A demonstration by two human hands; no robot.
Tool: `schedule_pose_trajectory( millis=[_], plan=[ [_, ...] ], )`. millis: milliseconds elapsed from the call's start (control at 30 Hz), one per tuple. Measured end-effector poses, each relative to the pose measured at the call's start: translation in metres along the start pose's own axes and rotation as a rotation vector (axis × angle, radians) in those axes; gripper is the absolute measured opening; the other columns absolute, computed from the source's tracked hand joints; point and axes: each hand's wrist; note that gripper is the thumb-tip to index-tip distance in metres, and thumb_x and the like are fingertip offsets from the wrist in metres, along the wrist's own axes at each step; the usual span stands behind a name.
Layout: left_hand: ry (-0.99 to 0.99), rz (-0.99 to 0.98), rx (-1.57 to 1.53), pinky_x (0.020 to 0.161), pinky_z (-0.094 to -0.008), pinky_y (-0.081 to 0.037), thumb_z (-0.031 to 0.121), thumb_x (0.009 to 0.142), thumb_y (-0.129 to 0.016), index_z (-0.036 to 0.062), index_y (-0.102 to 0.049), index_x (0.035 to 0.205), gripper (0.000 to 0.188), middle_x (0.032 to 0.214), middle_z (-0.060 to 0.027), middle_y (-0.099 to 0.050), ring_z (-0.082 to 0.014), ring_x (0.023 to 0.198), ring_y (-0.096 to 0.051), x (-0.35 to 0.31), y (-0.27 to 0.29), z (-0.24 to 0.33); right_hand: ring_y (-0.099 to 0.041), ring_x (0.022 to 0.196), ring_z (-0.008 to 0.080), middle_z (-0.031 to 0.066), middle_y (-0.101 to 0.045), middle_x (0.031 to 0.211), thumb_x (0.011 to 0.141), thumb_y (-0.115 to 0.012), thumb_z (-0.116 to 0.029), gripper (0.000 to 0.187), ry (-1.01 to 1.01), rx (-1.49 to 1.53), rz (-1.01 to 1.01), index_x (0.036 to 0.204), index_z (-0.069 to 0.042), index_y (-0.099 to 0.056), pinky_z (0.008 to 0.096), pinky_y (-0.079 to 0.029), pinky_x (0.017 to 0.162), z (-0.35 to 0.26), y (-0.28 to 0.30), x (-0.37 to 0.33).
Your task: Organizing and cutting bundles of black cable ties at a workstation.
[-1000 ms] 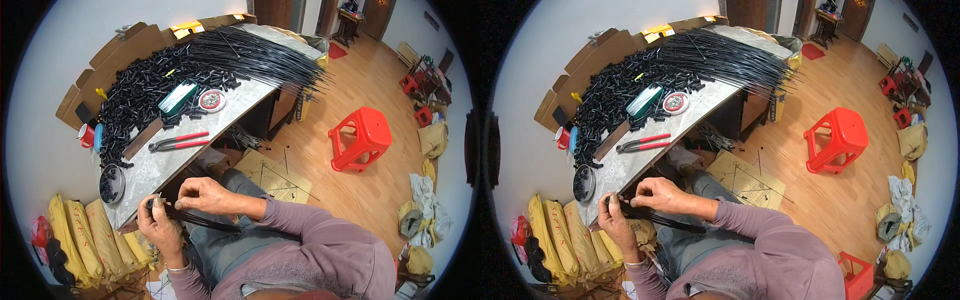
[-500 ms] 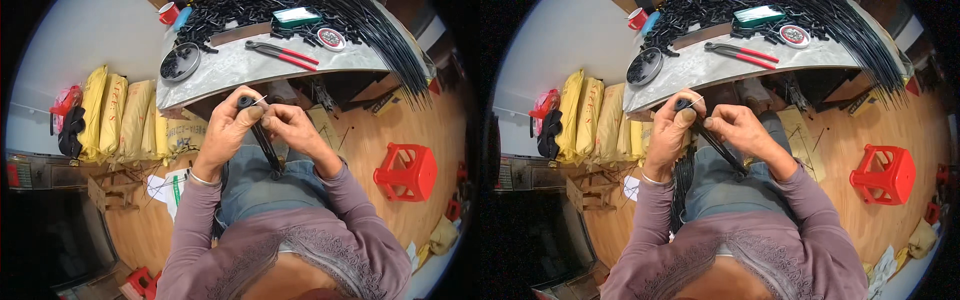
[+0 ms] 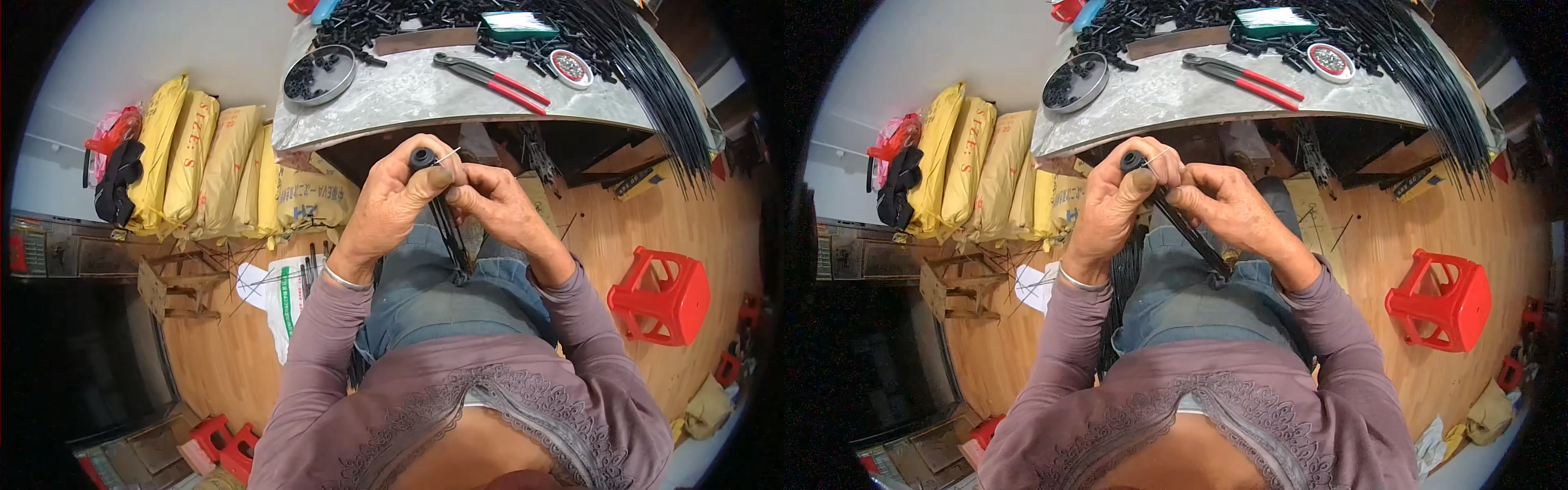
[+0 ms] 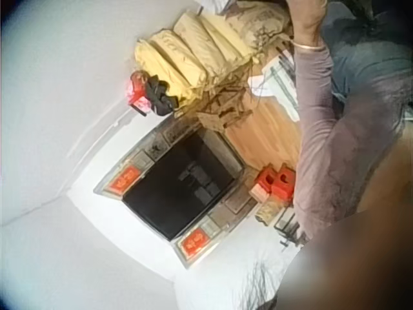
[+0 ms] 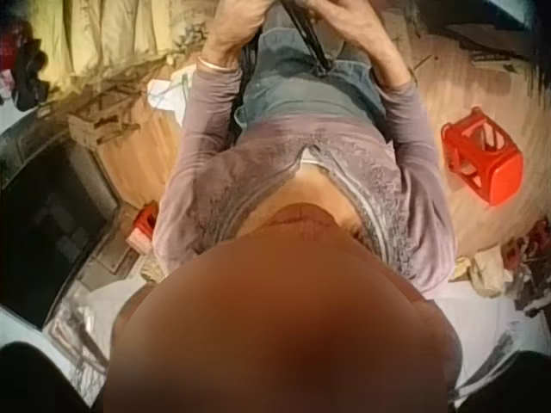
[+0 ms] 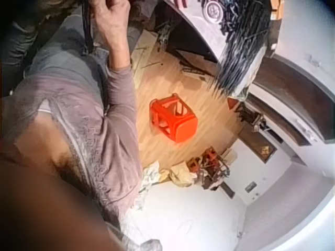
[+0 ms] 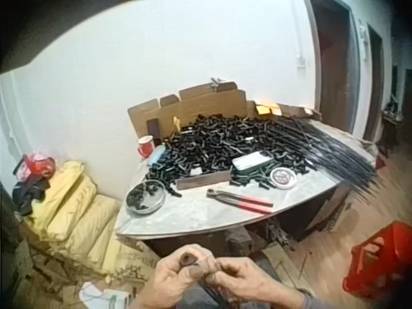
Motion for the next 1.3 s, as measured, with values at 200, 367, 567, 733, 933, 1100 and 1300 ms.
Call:
schedule_pose_trajectory(
  millis=[200,367,567,733,933,1100,1300],
  plan=[
    [-0.078,0.056,-0.139,0.08,-0.0307,-0.045,0.036,0.091,-0.06,0.0042,-0.049,0.091,0.034,0.077,-0.0042,-0.05,-0.0178,0.081,-0.054,-0.002,0.002,-0.012,-0.054,0.067,0.0066,-0.0002,-0.058,0.074,0.093,-0.062,-0.025,0.025,-0.048,-0.025,-0.036,0.086,-0.001,-0.06,0.0233,-0.047,0.062,-0.012,0.001,0.006],
    [-0.137,0.267,-0.225,0.056,-0.0274,-0.041,0.052,0.094,-0.044,0.0071,-0.046,0.088,0.045,0.065,-0.0002,-0.039,-0.0122,0.056,-0.043,-0.001,0.007,-0.018,-0.057,0.075,0.0095,0.0026,-0.061,0.087,0.082,-0.067,-0.008,0.019,0.189,-0.303,0.198,0.099,0.001,-0.062,0.0238,-0.048,0.067,-0.034,0.011,0.014],
    [-0.096,0.65,-0.17,0.042,-0.0164,-0.028,0.063,0.095,-0.031,0.0075,-0.049,0.078,0.061,0.061,0.0033,-0.041,-0.0025,0.048,-0.036,0.008,-0.019,-0.011,-0.06,0.082,0.0175,0.0098,-0.061,0.098,0.078,-0.071,-0.012,0.027,0.61,-0.662,0.258,0.101,0.0,-0.064,0.0269,-0.05,0.071,-0.052,-0.014,0.036],
    [-0.062,0.704,-0.163,0.041,-0.0172,-0.026,0.061,0.096,-0.031,0.0091,-0.049,0.075,0.058,0.058,0.0042,-0.041,-0.0028,0.046,-0.034,0.014,-0.022,-0.013,-0.059,0.073,0.0196,0.0105,-0.06,0.086,0.082,-0.065,-0.008,0.012,0.651,-0.783,0.289,0.087,0.002,-0.061,0.0295,-0.048,0.066,-0.054,-0.011,0.036],
    [-0.165,0.559,-0.298,0.039,-0.0214,-0.02,0.056,0.098,-0.032,0.0079,-0.044,0.072,0.056,0.053,0.0039,-0.033,-0.005,0.041,-0.026,0.021,-0.024,-0.014,-0.059,0.092,0.0191,0.0099,-0.062,0.097,0.087,-0.063,-0.016,0.017,0.447,-0.401,0.12,0.093,0.0,-0.063,0.0296,-0.046,0.078,-0.051,0.019,0.048],
    [-0.107,0.657,-0.224,0.039,-0.0234,-0.017,0.059,0.097,-0.03,0.0112,-0.036,0.07,0.056,0.054,0.0026,-0.024,-0.0078,0.041,-0.019,0.013,-0.025,-0.027,-0.055,0.085,0.0318,0.0106,-0.059,0.089,0.075,-0.073,-0.024,0.023,0.352,-1.318,0.546,0.086,-0.007,-0.063,0.0424,-0.046,0.072,0.01,0.117,0.09],
    [-0.05,0.729,-0.131,0.04,-0.0232,-0.019,0.063,0.096,-0.027,0.0078,-0.046,0.078,0.061,0.051,0.0046,-0.021,-0.0073,0.041,-0.021,-0.017,-0.015,-0.05,-0.054,0.088,0.0317,0.0127,-0.057,0.091,0.078,-0.068,-0.027,0.024,0.465,-1.533,0.42,0.081,-0.005,-0.058,0.0425,-0.045,0.073,0.033,0.135,0.116]
  ],
)
Point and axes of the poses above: each hand's wrist, its own x-axis towards the middle knuckle, its own y-axis out of the back of the hand, z = x × y
